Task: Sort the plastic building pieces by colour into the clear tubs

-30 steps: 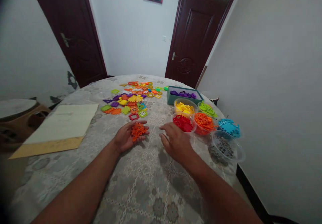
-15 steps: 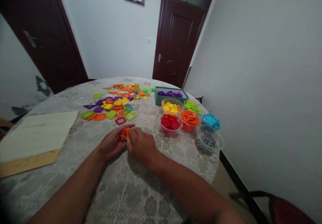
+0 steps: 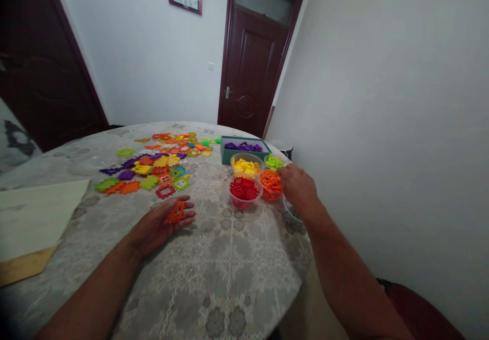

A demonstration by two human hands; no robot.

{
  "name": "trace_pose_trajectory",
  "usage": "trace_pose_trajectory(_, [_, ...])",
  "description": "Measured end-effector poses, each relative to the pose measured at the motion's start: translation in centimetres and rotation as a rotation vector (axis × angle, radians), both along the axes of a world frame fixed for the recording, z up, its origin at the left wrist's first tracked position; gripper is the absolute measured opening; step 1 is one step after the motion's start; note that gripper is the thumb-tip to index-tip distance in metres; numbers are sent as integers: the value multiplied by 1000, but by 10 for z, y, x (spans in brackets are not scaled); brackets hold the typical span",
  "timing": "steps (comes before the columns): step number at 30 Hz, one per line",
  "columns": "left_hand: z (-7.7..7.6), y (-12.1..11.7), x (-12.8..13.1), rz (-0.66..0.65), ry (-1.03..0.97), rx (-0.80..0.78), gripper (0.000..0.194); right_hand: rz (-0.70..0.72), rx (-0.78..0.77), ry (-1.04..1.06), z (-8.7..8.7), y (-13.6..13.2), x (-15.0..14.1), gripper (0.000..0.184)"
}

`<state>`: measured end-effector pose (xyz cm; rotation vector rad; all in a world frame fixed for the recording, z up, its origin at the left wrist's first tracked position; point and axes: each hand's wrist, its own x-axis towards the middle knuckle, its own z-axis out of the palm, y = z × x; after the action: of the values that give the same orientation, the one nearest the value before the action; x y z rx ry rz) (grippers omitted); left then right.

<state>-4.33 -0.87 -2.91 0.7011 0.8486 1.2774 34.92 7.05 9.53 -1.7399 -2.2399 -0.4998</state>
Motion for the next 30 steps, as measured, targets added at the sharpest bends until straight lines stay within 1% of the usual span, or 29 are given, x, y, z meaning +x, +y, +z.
trace_pose_trajectory(1, [0,0,0,-3,11,-1,39,-70,-44,-73,-1,6,9,31])
trace_pose_trajectory(3, [0,0,1,-13,24,-6,41,-154,-128,-172,-8,14,19,33])
trace_pose_trajectory(6, [1,-1,2,-17,25,-12,44,-185,-200,-224,-18,21,21,33])
trace_pose_trajectory(8, [2,-1,2,-13,27,-22,47,-181,-179,-206,-21,21,20,34])
trace_pose_trajectory(11, [4,-1,3,-14,42,-32,50,-138,-86,-131,-22,15,15,35])
trace_pose_trajectory(13, [5,-2,4,-32,48,-32,52,-30,-30,-26,-25,6,4,33])
trace_pose_trajectory(15, [7,-5,5,-69,36,-29,55,157,-8,131,-32,-7,-18,29])
trace_pose_trajectory(18, [9,-9,5,-126,-2,-29,63,457,-93,370,-49,-30,-65,22])
trace_pose_trajectory(19, [9,-10,5,-140,-10,-29,67,536,-139,433,-55,-38,-82,21])
trace_pose_trajectory(21, [7,-12,4,-180,-22,-24,74,652,-210,531,-66,-51,-117,23])
trace_pose_trajectory(23, [2,-12,3,-235,-25,-3,77,726,-248,595,-75,-59,-147,28])
trace_pose_trajectory(26, [-5,-13,3,-296,-9,44,70,796,-327,642,-83,-64,-179,37])
trace_pose_trajectory(28, [-7,-13,3,-307,20,55,62,813,-387,660,-84,-67,-191,38])
trace_pose_trajectory(30, [-6,-14,3,-314,55,41,59,805,-434,678,-81,-70,-194,32])
